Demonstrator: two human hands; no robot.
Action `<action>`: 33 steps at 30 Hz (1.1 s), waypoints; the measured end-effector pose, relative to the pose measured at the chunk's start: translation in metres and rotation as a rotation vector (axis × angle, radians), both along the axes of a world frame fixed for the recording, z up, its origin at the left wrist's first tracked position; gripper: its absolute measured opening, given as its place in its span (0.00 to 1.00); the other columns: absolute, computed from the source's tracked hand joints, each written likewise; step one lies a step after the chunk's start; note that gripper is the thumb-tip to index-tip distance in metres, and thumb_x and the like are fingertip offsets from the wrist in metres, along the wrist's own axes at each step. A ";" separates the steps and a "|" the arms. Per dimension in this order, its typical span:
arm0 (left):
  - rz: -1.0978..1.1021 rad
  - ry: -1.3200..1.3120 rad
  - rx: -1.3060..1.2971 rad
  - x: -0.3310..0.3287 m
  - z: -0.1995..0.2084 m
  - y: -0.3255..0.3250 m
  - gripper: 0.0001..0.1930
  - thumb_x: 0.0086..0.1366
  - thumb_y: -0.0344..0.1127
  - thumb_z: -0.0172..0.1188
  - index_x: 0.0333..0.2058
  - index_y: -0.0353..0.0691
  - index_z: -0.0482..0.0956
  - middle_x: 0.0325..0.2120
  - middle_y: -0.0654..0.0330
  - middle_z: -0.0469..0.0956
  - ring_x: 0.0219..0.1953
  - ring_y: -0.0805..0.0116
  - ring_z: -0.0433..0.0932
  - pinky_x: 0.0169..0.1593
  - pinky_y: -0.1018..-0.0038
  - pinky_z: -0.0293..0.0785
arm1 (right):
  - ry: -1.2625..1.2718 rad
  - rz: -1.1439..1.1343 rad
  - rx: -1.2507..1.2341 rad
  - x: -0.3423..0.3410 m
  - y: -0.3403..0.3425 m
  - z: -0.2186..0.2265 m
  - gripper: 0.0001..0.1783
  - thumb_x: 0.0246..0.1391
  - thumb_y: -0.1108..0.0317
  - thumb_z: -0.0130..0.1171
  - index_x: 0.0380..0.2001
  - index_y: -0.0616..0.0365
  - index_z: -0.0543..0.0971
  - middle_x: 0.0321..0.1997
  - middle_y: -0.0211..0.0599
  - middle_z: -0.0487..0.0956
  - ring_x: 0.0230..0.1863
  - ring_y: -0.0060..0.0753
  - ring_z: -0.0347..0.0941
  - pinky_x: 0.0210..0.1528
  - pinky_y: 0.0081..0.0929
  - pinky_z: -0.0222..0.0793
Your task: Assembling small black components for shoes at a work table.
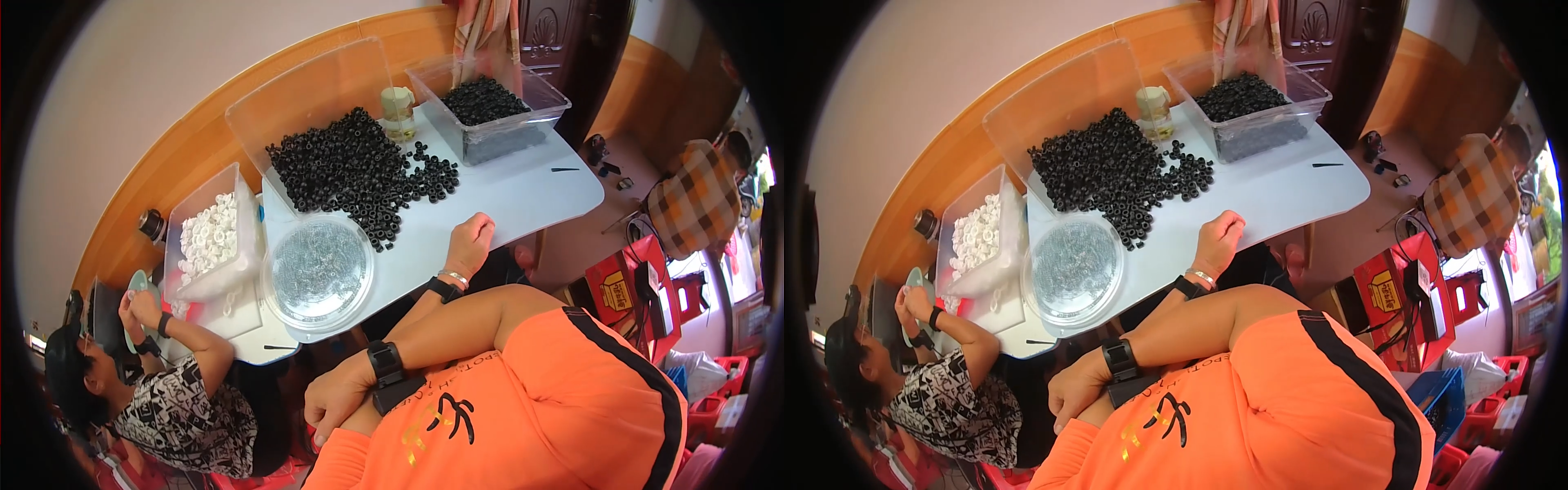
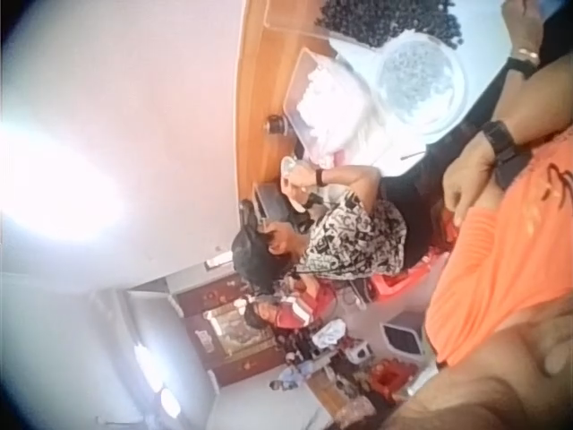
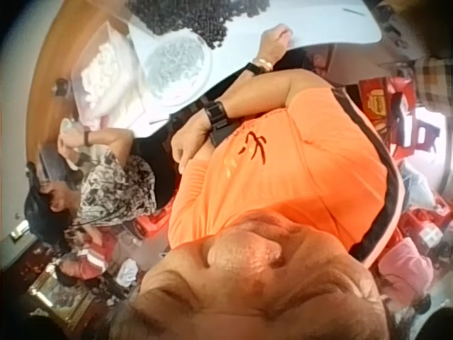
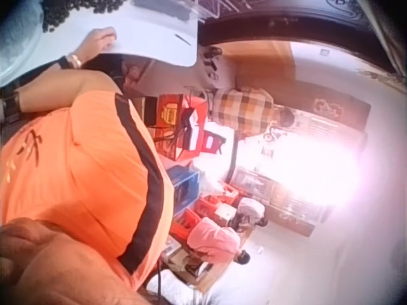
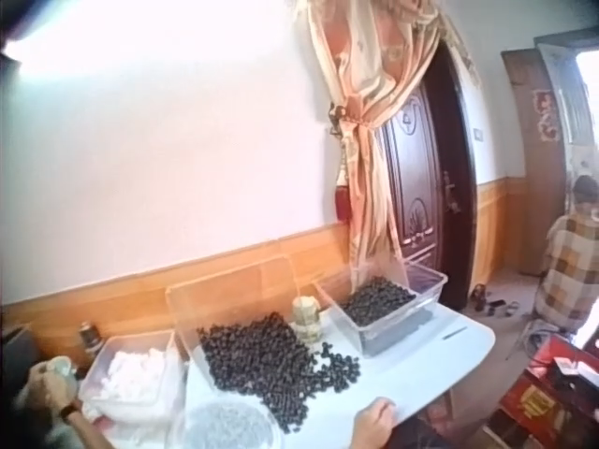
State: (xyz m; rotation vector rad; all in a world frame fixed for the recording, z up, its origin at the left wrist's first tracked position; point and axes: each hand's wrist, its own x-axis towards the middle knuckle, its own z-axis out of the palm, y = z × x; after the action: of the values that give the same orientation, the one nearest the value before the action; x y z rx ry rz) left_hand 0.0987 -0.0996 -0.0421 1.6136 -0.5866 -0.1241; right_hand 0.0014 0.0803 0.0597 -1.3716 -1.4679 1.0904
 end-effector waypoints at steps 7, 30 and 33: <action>-0.016 -0.069 0.017 -0.001 0.002 -0.007 0.08 0.63 0.33 0.52 0.31 0.35 0.76 0.22 0.51 0.77 0.25 0.57 0.76 0.31 0.69 0.71 | 0.145 -0.113 -0.029 0.017 -0.018 0.025 0.30 0.61 0.43 0.50 0.35 0.63 0.81 0.33 0.45 0.81 0.36 0.38 0.75 0.41 0.35 0.68; 0.032 -0.022 0.031 -0.002 0.003 -0.001 0.07 0.63 0.31 0.53 0.32 0.35 0.77 0.21 0.54 0.76 0.23 0.65 0.74 0.30 0.72 0.70 | 0.231 0.296 -0.323 0.013 -0.030 0.031 0.37 0.64 0.39 0.41 0.53 0.66 0.76 0.52 0.43 0.78 0.52 0.36 0.72 0.56 0.36 0.65; 0.036 -0.026 0.080 -0.004 0.005 -0.002 0.07 0.63 0.31 0.53 0.32 0.35 0.77 0.21 0.55 0.75 0.23 0.65 0.74 0.30 0.72 0.70 | 0.159 0.255 -0.283 0.005 -0.033 0.016 0.37 0.65 0.40 0.40 0.53 0.65 0.76 0.52 0.44 0.78 0.53 0.36 0.72 0.57 0.35 0.64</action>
State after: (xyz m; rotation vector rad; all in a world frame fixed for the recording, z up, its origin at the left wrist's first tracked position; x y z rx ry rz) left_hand 0.0944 -0.1018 -0.0367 1.7045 -0.5783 -0.1005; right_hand 0.0065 0.0477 0.0752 -1.2729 -1.4382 1.5828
